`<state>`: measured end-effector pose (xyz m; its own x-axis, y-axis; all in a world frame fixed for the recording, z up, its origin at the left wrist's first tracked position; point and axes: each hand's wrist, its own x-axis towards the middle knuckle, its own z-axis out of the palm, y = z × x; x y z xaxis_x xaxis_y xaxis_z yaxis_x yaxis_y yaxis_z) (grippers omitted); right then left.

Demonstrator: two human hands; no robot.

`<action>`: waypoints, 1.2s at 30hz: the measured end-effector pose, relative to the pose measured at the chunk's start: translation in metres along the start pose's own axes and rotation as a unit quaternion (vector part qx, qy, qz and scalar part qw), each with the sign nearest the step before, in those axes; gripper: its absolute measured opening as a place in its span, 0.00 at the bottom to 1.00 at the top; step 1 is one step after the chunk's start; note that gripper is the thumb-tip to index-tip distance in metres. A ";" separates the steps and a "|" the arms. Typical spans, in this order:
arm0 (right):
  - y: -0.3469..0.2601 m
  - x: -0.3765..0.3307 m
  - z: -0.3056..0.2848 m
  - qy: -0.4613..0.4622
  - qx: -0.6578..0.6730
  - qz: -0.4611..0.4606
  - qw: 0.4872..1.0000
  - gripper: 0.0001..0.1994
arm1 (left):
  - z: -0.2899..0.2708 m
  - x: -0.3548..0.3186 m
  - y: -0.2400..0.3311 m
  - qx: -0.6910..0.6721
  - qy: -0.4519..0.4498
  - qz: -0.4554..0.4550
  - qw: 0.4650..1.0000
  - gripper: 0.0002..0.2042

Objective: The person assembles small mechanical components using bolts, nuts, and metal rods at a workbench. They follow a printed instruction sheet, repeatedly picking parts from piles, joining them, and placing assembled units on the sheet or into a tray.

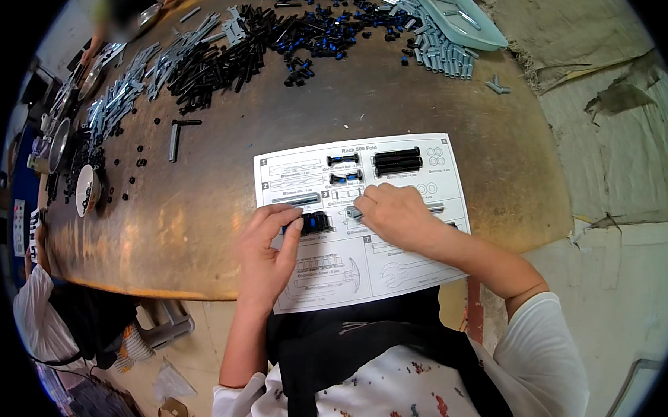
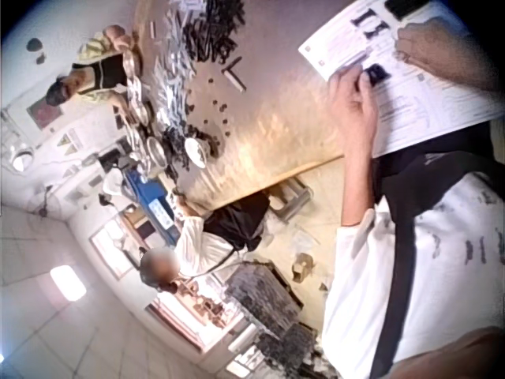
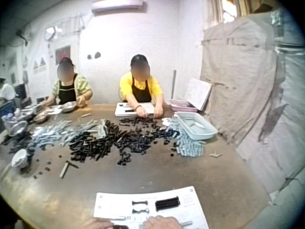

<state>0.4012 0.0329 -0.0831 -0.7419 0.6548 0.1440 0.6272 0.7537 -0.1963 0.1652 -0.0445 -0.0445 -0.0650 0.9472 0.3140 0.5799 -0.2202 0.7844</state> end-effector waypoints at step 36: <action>0.343 -0.030 -0.094 0.128 -0.274 0.308 0.902 0.08 | -0.017 0.013 -0.128 -0.006 0.163 -0.190 0.968 0.15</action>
<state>0.6606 0.2768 -0.0638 -0.1780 0.8972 0.4041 0.9767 0.1111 0.1835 0.0759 -0.0081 -0.1315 -0.5260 0.8368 0.1521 0.4545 0.1254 0.8819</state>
